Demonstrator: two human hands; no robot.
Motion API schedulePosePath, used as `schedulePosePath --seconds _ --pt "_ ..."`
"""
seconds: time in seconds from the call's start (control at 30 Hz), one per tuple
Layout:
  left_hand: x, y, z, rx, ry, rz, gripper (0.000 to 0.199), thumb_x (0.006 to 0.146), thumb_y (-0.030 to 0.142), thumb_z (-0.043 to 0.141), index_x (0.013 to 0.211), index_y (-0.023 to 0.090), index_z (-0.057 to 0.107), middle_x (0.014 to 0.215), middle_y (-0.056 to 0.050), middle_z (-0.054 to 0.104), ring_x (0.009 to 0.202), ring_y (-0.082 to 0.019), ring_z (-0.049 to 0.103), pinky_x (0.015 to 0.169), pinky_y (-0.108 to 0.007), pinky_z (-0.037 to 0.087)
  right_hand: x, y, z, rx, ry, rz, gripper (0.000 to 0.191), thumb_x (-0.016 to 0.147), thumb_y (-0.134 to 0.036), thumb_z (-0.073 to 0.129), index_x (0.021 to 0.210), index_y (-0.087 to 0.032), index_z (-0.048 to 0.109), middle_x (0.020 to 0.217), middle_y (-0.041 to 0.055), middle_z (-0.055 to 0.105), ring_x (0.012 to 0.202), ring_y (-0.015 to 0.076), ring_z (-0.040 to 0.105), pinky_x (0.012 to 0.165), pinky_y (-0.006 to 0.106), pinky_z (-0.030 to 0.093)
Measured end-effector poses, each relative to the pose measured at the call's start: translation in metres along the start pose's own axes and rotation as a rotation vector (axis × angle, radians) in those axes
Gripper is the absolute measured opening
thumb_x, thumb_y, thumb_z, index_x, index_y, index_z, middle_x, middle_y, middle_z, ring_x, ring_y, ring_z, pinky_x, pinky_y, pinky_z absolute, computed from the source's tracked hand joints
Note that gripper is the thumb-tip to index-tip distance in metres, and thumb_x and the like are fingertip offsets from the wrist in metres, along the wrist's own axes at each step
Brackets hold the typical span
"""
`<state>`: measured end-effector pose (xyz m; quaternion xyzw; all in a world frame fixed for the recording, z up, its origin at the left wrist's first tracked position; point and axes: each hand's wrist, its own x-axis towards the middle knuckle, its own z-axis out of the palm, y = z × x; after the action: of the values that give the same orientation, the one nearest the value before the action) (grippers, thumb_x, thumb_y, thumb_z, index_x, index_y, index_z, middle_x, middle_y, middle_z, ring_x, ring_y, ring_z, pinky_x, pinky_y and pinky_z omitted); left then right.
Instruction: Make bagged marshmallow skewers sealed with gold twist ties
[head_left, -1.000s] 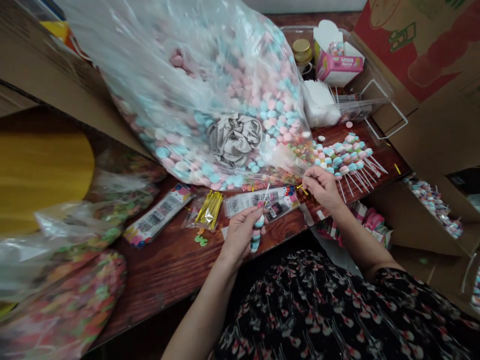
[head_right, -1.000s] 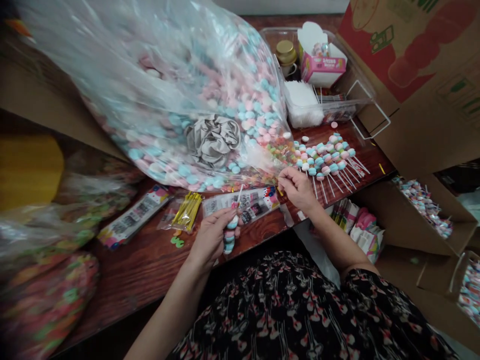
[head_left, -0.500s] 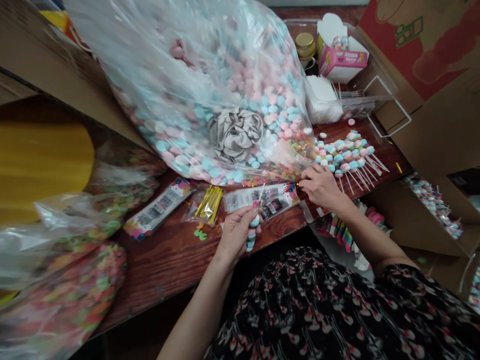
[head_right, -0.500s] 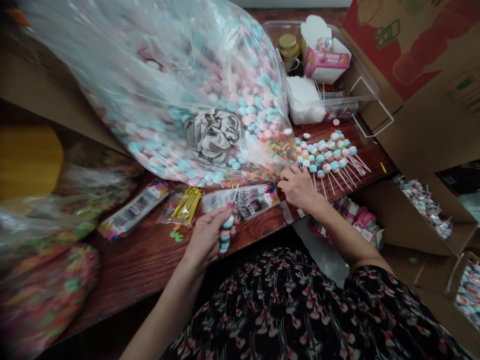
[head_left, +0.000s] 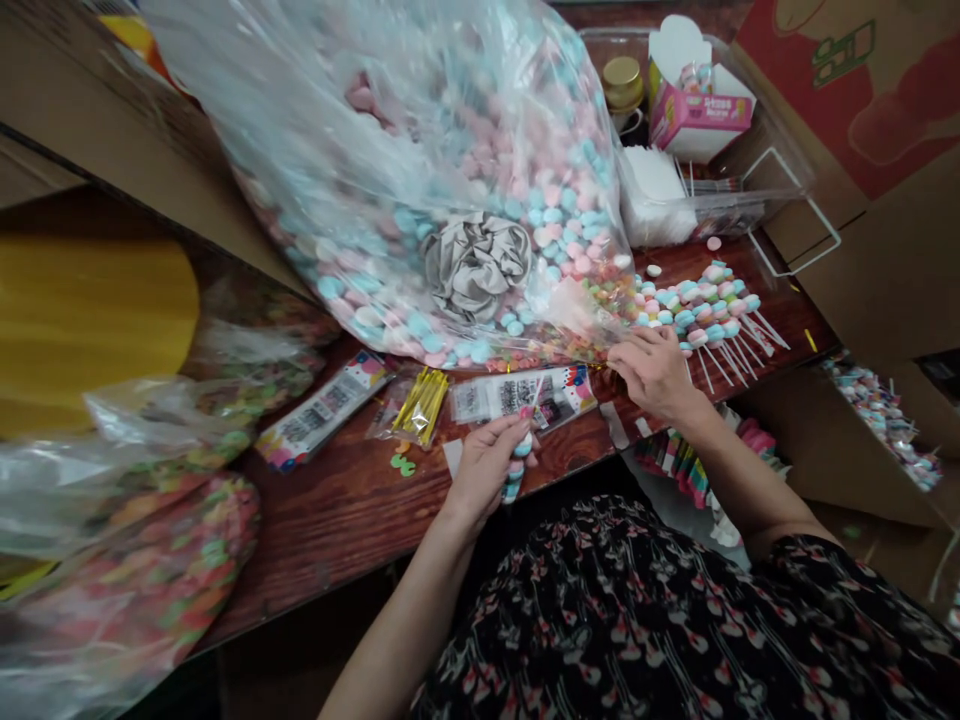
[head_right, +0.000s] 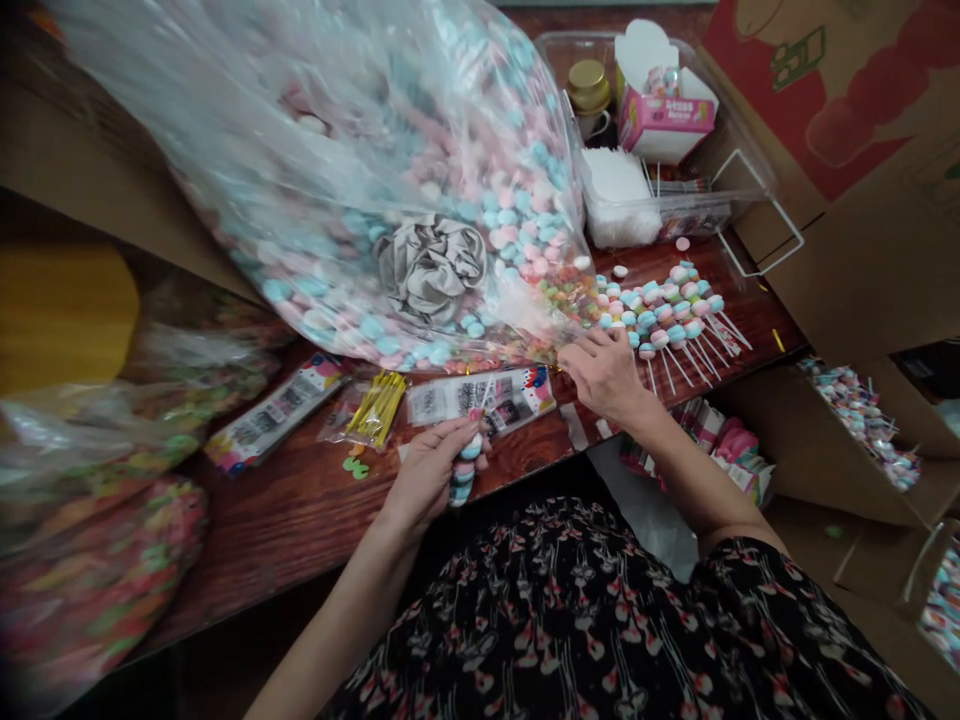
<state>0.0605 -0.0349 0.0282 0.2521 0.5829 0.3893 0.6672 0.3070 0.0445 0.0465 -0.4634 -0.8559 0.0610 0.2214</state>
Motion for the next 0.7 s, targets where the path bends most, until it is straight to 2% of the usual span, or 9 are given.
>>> schedulePosePath --seconds 0.1,0.17,0.23,0.33,0.43,0.57,0.7 --pt "0.004 0.002 0.011 0.019 -0.043 0.032 0.036 0.069 0.044 0.076 0.085 0.013 0.071 0.063 -0.001 0.063 0.045 -0.006 0.054 0.036 -0.012 0.027 0.002 -0.022 -0.002 0.393 0.139 0.021 0.018 0.094 -0.024 0.048 0.086 -0.021 0.064 0.080 0.0022 0.068 0.076 0.0163 0.058 0.078 0.034 0.039" --pt "0.007 0.004 0.019 0.009 -0.058 0.070 0.037 0.070 0.047 0.074 0.085 0.013 0.071 0.062 0.000 0.061 0.045 -0.006 0.054 0.037 -0.013 0.028 0.005 -0.042 0.004 0.632 0.162 0.056 0.015 0.093 -0.025 0.050 0.089 -0.022 0.064 0.078 0.0015 0.067 0.071 0.0145 0.058 0.071 0.030 0.043" --pt "0.007 0.006 0.022 -0.008 -0.050 0.109 0.037 0.071 0.048 0.073 0.084 0.014 0.070 0.061 0.002 0.058 0.044 -0.006 0.052 0.038 -0.014 0.030 0.009 -0.061 0.013 0.765 0.142 0.059 0.015 0.093 -0.024 0.051 0.090 -0.021 0.065 0.076 0.0015 0.065 0.069 0.0137 0.057 0.067 0.028 0.045" --pt "0.005 0.008 0.019 0.010 -0.027 0.166 0.036 0.073 0.048 0.070 0.086 0.015 0.070 0.061 0.003 0.056 0.043 -0.005 0.047 0.042 -0.017 0.037 0.013 -0.079 0.026 0.786 0.087 -0.016 0.017 0.092 -0.019 0.048 0.092 -0.020 0.065 0.078 0.0030 0.065 0.072 0.0138 0.058 0.068 0.027 0.046" --pt "-0.002 0.007 0.011 0.135 0.000 0.285 0.031 0.077 0.044 0.065 0.088 0.017 0.073 0.064 0.002 0.058 0.051 -0.008 0.047 0.050 -0.020 0.044 0.012 -0.086 0.037 0.741 0.067 -0.080 0.018 0.091 -0.014 0.046 0.094 -0.021 0.062 0.082 0.0041 0.066 0.077 0.0146 0.061 0.072 0.027 0.047" --pt "-0.008 0.006 0.004 0.310 0.016 0.443 0.027 0.082 0.040 0.059 0.085 0.019 0.074 0.073 -0.002 0.062 0.067 -0.013 0.054 0.060 -0.022 0.045 0.010 -0.089 0.043 0.673 0.012 -0.004 0.015 0.087 -0.011 0.047 0.093 -0.021 0.055 0.077 0.0011 0.061 0.069 0.0131 0.057 0.065 0.024 0.042" --pt "-0.005 0.003 0.000 0.330 0.056 0.477 0.028 0.081 0.045 0.062 0.079 0.019 0.074 0.069 -0.002 0.060 0.068 -0.015 0.054 0.063 -0.024 0.045 0.010 -0.094 0.040 0.689 -0.025 0.048 0.012 0.086 -0.012 0.046 0.092 -0.022 0.051 0.072 -0.0018 0.055 0.062 0.0118 0.051 0.061 0.024 0.038"
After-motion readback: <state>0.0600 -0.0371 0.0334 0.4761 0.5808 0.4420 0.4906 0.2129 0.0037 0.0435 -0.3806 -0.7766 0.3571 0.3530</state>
